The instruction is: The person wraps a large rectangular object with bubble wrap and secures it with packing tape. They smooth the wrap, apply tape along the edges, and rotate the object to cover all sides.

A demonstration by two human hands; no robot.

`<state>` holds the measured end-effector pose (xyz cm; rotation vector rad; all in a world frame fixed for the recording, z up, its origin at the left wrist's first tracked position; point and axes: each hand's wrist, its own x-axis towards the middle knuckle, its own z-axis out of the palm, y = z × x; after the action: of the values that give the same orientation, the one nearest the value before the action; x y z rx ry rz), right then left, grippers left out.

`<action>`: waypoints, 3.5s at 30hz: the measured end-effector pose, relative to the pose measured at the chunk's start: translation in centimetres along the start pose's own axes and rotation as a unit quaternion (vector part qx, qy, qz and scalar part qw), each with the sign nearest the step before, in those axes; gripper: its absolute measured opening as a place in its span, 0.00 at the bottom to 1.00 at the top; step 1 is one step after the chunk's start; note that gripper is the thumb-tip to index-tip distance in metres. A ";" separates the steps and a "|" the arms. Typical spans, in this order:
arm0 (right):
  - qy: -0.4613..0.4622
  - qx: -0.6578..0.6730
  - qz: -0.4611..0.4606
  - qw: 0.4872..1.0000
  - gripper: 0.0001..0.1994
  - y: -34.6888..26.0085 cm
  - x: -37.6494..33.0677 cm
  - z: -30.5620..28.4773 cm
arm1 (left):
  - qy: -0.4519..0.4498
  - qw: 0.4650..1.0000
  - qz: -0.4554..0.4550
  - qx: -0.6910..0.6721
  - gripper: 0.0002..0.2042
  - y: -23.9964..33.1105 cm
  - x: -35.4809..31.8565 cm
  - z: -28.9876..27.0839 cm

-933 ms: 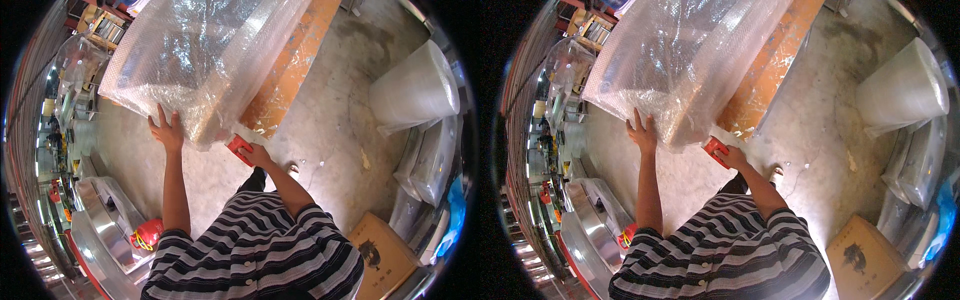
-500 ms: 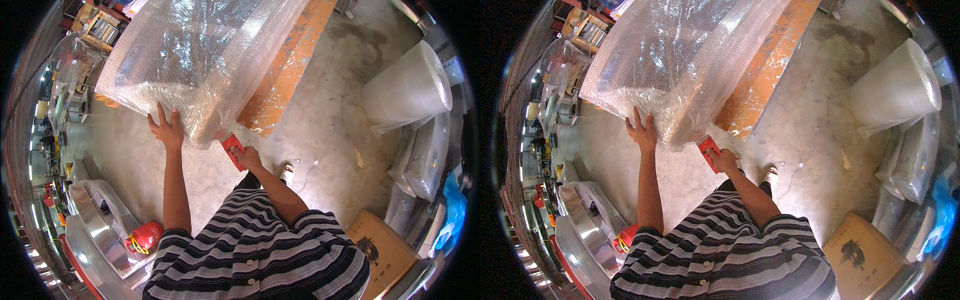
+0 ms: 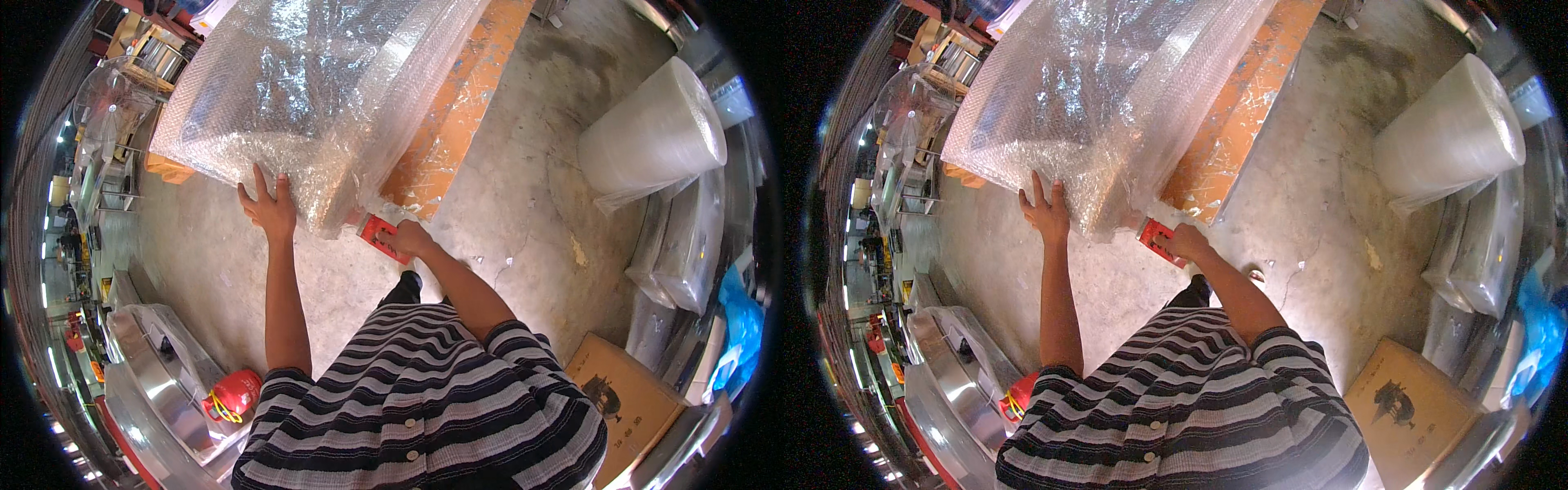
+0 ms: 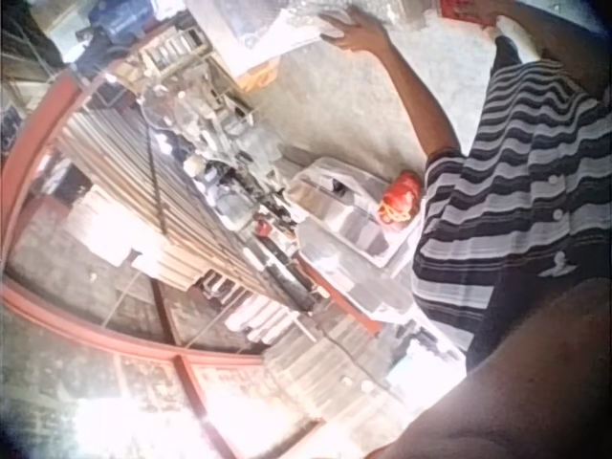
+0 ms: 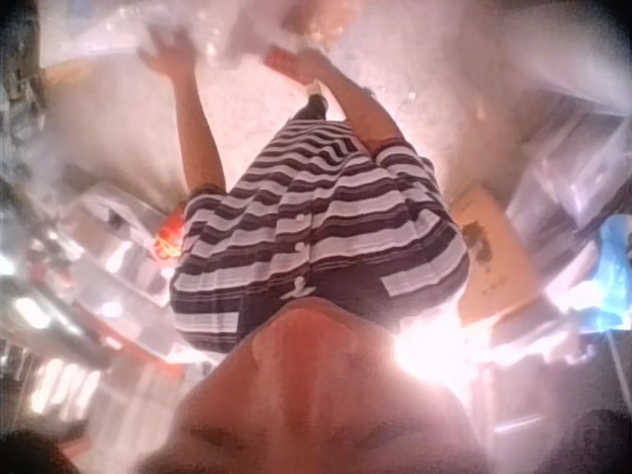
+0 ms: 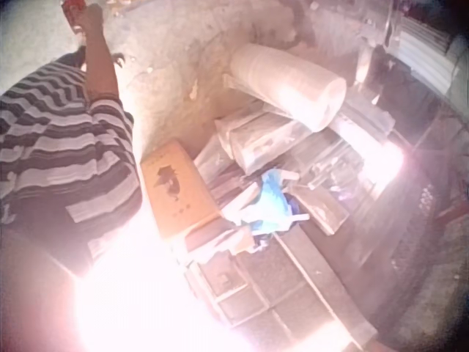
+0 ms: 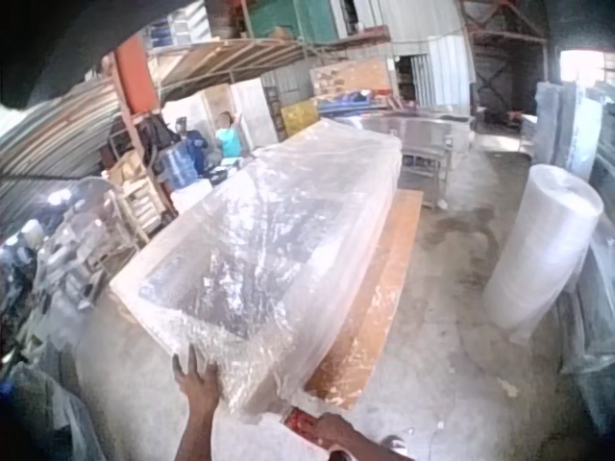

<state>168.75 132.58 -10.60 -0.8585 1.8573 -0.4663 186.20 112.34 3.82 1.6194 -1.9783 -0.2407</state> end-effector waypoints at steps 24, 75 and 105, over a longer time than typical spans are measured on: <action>0.042 -0.122 -0.048 0.991 0.30 8.7 -3.4 6.1 | -0.096 0.993 -0.061 0.027 0.34 0.1 1.3 -1.2; 0.266 0.803 -0.037 0.532 0.28 -6.8 -7.7 17.2 | -0.455 0.449 0.711 0.292 0.08 17.8 -3.4 14.6; 0.111 0.880 -0.155 0.434 0.29 -16.0 2.9 26.4 | -0.356 0.112 0.877 0.302 0.12 11.7 -10.2 5.0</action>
<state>197.50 121.15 -13.36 0.4697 0.4110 -2.2013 174.79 123.93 2.16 1.3749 1.9332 -0.6429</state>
